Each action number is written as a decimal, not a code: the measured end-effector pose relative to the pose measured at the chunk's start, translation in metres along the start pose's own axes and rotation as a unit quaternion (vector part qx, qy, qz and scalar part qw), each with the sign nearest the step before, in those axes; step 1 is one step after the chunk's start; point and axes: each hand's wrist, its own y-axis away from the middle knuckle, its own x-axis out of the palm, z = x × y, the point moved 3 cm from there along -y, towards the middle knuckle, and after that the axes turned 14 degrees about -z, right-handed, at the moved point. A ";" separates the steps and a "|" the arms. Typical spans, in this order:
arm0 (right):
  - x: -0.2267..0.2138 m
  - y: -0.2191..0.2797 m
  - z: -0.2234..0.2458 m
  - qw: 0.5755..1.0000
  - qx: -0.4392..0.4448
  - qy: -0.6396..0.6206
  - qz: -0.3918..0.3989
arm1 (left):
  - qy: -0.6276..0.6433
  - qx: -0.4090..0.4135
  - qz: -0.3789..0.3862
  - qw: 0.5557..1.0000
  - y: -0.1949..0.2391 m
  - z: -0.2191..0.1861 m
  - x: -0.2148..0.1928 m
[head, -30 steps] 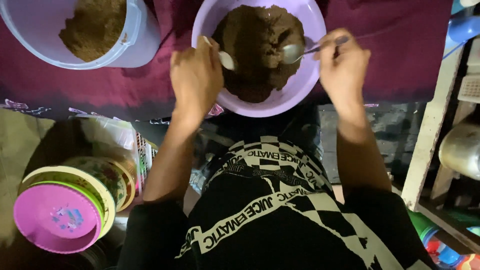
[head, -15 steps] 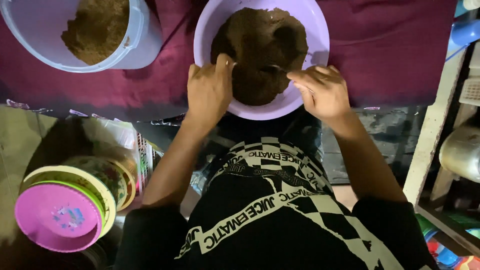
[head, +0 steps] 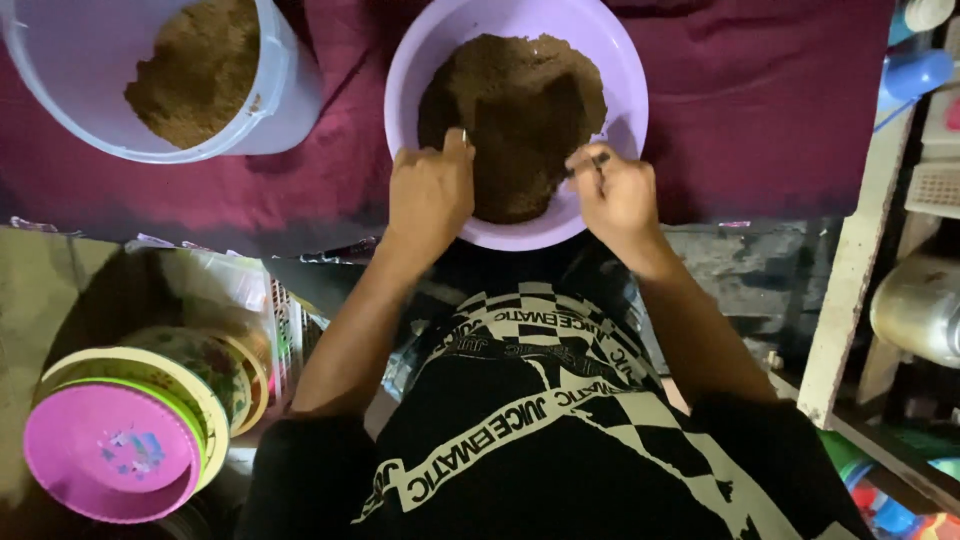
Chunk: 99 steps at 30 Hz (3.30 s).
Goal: The person mixes a brown powder in a purple bowl using two spoons. They briefly set the bowl aside to handle a stone mortar and pestle, then resume mixing the powder with the spoons.
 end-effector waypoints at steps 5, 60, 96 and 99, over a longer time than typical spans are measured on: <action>-0.029 -0.036 0.004 0.993 -0.069 -0.011 -0.095 | -0.063 -0.026 -0.065 0.996 -0.038 -0.001 -0.036; -0.013 -0.005 0.020 0.966 -0.182 -0.120 -0.142 | -0.048 -0.008 -0.144 0.988 0.002 0.003 -0.028; -0.015 -0.039 -0.007 0.991 0.125 -0.020 -0.040 | -0.081 -0.043 -0.071 0.993 -0.024 0.019 -0.002; -0.014 -0.047 -0.029 0.980 -0.070 0.107 -0.151 | -0.178 -0.027 -0.138 0.974 -0.037 0.034 0.007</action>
